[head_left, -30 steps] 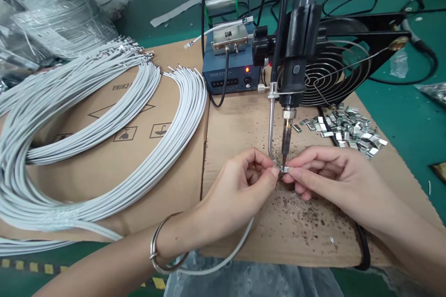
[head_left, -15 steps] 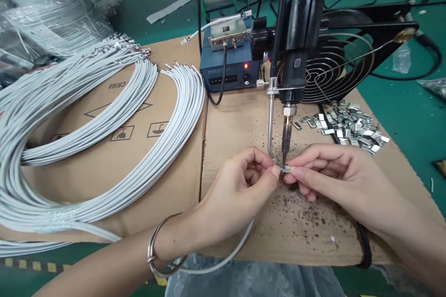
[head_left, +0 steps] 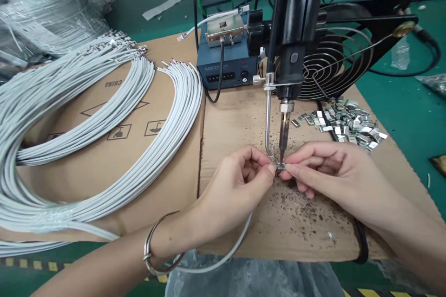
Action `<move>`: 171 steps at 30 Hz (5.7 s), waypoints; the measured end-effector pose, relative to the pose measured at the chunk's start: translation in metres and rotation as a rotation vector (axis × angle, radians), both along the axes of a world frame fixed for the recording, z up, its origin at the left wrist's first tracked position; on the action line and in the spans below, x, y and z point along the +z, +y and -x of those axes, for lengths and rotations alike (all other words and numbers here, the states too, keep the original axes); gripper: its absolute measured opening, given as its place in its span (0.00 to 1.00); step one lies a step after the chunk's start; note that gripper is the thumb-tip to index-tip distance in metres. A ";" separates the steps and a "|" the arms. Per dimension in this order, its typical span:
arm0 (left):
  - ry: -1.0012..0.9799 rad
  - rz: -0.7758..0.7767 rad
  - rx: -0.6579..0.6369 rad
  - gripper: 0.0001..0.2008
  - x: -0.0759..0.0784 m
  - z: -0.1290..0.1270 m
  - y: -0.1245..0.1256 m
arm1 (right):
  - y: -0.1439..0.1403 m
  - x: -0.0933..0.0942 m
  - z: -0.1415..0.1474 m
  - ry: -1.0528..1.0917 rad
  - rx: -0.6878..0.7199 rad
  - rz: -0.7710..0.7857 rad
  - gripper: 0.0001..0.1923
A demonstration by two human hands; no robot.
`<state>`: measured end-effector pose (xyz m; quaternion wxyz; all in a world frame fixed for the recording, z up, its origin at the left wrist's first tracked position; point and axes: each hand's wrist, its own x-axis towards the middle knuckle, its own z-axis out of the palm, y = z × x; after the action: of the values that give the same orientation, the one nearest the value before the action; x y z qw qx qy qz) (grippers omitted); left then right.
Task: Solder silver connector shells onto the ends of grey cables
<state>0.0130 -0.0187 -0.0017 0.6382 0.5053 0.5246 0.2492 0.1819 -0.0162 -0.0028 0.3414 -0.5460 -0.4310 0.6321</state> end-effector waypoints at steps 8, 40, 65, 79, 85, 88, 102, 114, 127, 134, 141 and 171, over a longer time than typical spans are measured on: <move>0.002 -0.010 -0.013 0.07 -0.001 0.001 -0.002 | 0.000 0.000 0.001 0.018 0.013 -0.021 0.01; -0.031 0.013 -0.153 0.11 0.003 0.008 0.013 | -0.001 -0.003 -0.005 -0.020 0.123 -0.064 0.03; -0.075 0.181 -0.226 0.09 0.008 0.007 0.004 | -0.030 -0.010 -0.008 -0.482 0.186 -0.967 0.09; -0.147 0.095 -0.164 0.10 -0.001 0.006 -0.003 | -0.031 -0.010 -0.004 -0.623 0.218 -0.948 0.08; -0.173 0.075 -0.118 0.08 -0.002 0.006 -0.005 | -0.036 -0.015 -0.001 -0.723 0.193 -1.007 0.10; -0.160 0.074 -0.108 0.08 -0.002 0.006 -0.006 | -0.037 -0.016 0.002 -0.736 0.171 -1.024 0.10; -0.114 0.057 -0.097 0.09 0.001 0.005 -0.003 | -0.027 -0.005 -0.002 -0.199 0.041 -0.196 0.05; -0.088 0.063 -0.124 0.10 0.001 0.007 0.004 | -0.007 0.005 0.000 -0.097 0.096 -0.097 0.05; -0.108 0.079 -0.125 0.10 0.002 0.009 0.007 | -0.012 -0.001 -0.005 -0.269 0.118 -0.347 0.04; -0.108 0.096 -0.165 0.08 0.003 0.010 0.001 | -0.023 -0.003 -0.012 -0.496 0.228 -0.722 0.07; -0.092 0.055 -0.167 0.06 0.007 0.011 -0.016 | -0.033 0.007 -0.017 -0.499 0.297 -0.871 0.09; 0.162 -0.308 -0.193 0.07 0.022 0.007 -0.036 | -0.058 0.008 -0.017 -0.431 0.199 -0.764 0.07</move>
<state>0.0058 -0.0544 0.0199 0.5299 0.6634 0.4789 0.2229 0.1986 -0.0740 0.0056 0.3585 -0.4561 -0.7451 0.3291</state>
